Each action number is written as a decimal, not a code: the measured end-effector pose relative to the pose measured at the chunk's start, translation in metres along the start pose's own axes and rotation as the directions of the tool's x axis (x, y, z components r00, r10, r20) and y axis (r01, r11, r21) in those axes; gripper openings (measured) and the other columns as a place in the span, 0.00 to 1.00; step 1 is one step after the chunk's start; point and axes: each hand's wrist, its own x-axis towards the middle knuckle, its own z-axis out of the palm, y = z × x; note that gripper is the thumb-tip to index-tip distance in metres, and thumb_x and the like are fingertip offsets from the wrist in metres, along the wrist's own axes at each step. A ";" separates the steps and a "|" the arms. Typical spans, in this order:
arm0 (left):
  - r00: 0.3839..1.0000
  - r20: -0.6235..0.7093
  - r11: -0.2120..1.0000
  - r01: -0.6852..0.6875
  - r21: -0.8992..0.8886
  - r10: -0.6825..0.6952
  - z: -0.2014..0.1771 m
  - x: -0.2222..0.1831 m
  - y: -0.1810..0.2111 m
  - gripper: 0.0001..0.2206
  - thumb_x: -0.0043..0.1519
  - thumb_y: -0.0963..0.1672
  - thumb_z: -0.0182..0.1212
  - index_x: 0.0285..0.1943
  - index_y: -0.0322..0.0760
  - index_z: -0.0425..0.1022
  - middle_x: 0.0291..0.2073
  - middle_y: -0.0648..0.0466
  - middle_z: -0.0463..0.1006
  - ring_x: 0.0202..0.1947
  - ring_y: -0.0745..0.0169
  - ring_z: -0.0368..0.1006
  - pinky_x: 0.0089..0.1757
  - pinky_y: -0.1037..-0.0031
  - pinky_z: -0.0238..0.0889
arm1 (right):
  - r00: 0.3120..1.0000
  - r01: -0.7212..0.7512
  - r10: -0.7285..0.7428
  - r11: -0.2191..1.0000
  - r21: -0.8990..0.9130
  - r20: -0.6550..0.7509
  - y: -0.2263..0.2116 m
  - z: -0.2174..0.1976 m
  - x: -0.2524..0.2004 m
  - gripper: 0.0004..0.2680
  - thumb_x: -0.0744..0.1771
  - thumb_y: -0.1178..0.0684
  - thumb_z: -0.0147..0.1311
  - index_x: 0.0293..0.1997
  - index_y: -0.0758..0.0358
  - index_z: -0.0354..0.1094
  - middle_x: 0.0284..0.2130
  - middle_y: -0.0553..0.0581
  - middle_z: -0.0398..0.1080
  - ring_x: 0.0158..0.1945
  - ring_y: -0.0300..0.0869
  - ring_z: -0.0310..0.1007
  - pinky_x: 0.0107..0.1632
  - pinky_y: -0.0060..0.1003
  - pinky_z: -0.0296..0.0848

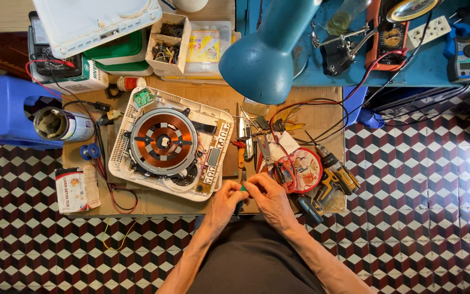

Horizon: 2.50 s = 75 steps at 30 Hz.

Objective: The person works on a disassembled induction cooktop, stripping and twisting wires, then uses a cordless drill to fasten screws on the cooktop's internal frame.

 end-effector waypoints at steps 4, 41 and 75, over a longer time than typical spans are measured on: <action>0.993 -0.050 0.974 0.097 -0.206 -0.110 0.013 0.007 -0.002 0.11 0.60 0.45 0.57 0.42 0.29 0.71 0.29 0.49 0.78 0.28 0.64 0.71 0.32 0.74 0.65 | 0.967 -0.238 0.234 0.971 -0.033 -0.097 0.022 -0.010 0.011 0.09 0.68 0.53 0.51 0.50 0.62 0.71 0.35 0.55 0.75 0.35 0.41 0.75 0.40 0.35 0.73; 0.797 -0.303 0.843 -0.430 0.322 0.522 0.013 0.032 0.029 0.07 0.61 0.44 0.66 0.42 0.37 0.77 0.43 0.55 0.81 0.43 0.61 0.78 0.44 0.71 0.71 | 0.942 -0.331 0.227 0.500 0.800 0.248 0.011 -0.075 -0.034 0.31 0.63 0.39 0.60 0.71 0.61 0.53 0.51 0.58 0.69 0.47 0.43 0.71 0.53 0.39 0.67; 0.793 -0.521 0.934 -0.355 0.026 0.316 0.023 0.030 0.080 0.08 0.60 0.45 0.68 0.40 0.35 0.82 0.31 0.57 0.84 0.32 0.71 0.77 0.36 0.78 0.70 | 0.951 -0.146 0.256 0.867 0.476 -0.175 -0.036 -0.011 0.022 0.16 0.64 0.52 0.63 0.55 0.66 0.66 0.27 0.51 0.69 0.26 0.33 0.69 0.26 0.26 0.65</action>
